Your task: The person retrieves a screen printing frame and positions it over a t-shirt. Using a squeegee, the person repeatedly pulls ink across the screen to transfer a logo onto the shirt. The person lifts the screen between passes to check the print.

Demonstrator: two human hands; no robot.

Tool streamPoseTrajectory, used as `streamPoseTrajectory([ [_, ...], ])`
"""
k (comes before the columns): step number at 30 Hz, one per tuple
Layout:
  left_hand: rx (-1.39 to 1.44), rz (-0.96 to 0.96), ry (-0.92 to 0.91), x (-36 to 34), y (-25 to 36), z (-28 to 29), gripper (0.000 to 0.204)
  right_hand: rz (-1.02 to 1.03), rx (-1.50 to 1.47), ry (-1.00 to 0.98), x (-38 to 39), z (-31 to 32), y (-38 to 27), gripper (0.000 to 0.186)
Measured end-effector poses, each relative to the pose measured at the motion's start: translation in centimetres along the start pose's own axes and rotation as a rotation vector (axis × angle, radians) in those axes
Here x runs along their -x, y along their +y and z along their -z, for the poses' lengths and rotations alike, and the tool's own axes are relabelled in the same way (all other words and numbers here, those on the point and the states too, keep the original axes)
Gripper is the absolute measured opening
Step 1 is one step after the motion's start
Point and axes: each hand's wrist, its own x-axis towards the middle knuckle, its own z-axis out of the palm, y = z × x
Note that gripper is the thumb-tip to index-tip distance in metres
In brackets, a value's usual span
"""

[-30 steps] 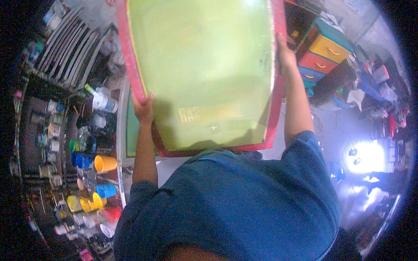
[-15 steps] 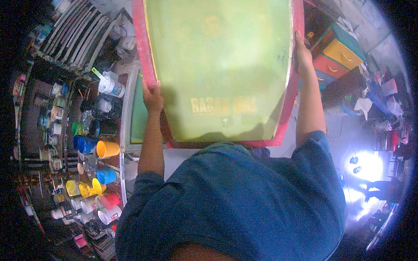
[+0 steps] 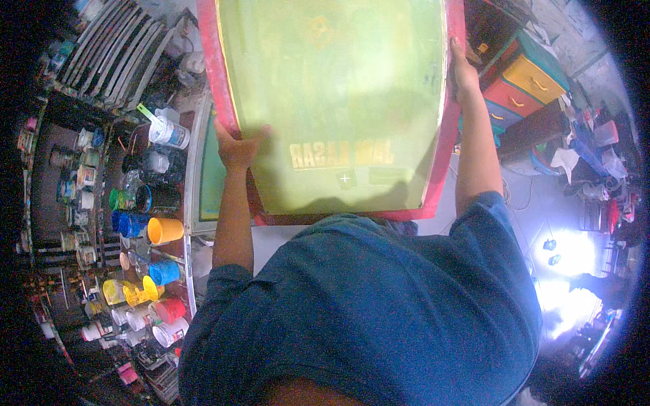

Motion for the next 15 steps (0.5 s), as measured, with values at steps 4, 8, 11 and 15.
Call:
streamPoseTrajectory([
  [4,-0.008,-0.028,0.011,-0.5,-0.5,-0.7,0.126,-0.013,0.011,0.009,-3.6,1.2,2.0,0.086],
  [8,-0.054,-0.021,-0.046,-0.5,-0.4,-0.4,0.126,-0.031,0.095,0.053,-3.8,1.0,2.0,0.092],
  [11,0.013,0.013,-0.106,-1.2,-0.8,-0.8,0.126,-0.044,0.160,0.092,-5.8,2.2,2.8,0.093],
  [15,0.014,-0.004,-0.026,-0.7,-1.1,-1.0,0.125,-0.057,0.118,0.055,-4.2,0.8,2.4,0.093],
])
